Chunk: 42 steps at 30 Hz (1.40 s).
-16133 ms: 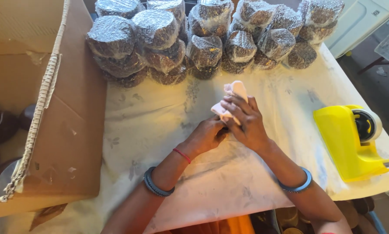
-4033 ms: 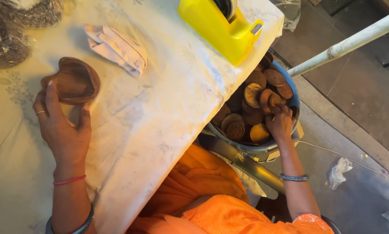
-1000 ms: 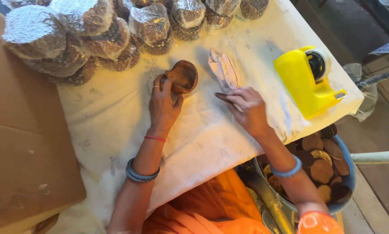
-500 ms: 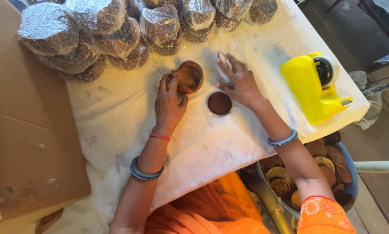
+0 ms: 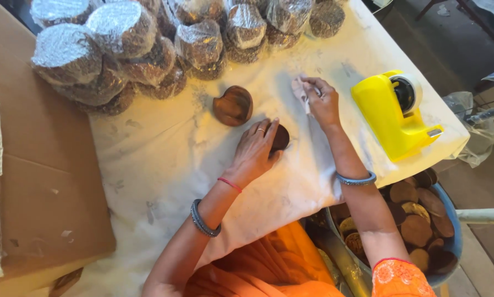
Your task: Wiping and cleaning clay pots with a cloth.
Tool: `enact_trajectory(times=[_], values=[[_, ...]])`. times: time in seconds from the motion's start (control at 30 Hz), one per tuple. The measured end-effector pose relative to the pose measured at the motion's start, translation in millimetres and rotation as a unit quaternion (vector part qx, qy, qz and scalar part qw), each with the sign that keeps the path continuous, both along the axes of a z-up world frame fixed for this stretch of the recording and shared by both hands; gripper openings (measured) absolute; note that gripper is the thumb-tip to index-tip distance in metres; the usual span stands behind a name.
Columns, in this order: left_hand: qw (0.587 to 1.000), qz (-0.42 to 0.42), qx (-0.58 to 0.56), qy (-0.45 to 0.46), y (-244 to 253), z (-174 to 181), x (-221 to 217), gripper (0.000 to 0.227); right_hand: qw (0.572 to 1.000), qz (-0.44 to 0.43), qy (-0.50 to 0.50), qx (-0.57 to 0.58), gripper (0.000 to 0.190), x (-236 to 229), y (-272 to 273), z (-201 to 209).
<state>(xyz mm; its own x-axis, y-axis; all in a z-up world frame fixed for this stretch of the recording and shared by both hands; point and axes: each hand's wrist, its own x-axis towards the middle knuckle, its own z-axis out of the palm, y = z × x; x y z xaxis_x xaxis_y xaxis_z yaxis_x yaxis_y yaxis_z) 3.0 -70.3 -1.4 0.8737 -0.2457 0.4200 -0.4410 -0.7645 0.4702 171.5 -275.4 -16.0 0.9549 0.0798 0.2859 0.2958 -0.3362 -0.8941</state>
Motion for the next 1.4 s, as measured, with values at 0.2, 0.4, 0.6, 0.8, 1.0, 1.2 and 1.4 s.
enact_trajectory(times=[0.2,0.4,0.6,0.8,1.0,1.2,1.4], values=[[0.994,0.022,-0.037,0.103,-8.4,21.8,16.4,0.107,0.996,0.011,-0.09,0.01,0.017,-4.5,1.7,7.6],[0.901,0.085,-0.424,0.044,-21.6,-16.8,59.9,0.105,0.98,0.068,-0.011,0.186,0.021,-47.7,23.1,36.1],[0.58,-0.155,-0.768,0.222,-14.5,-43.5,61.7,0.063,0.968,0.17,-0.183,-0.021,0.021,-53.6,42.3,34.5],[0.38,-0.249,-0.858,0.241,-8.5,-29.9,55.8,0.062,0.962,0.2,-0.182,-0.038,0.024,-72.8,55.4,46.5],[0.377,-0.176,-0.884,0.213,-5.2,-18.9,56.1,0.058,0.953,0.252,-0.168,-0.015,0.027,-81.8,58.3,50.1],[0.421,-0.146,-0.885,0.131,-2.0,-28.8,59.0,0.058,0.892,0.296,-0.308,-0.145,0.035,-92.2,63.3,62.2],[0.471,-0.146,-0.856,0.157,0.9,-42.3,66.9,0.059,0.933,0.18,-0.268,-0.158,0.031,-78.2,56.4,44.8]])
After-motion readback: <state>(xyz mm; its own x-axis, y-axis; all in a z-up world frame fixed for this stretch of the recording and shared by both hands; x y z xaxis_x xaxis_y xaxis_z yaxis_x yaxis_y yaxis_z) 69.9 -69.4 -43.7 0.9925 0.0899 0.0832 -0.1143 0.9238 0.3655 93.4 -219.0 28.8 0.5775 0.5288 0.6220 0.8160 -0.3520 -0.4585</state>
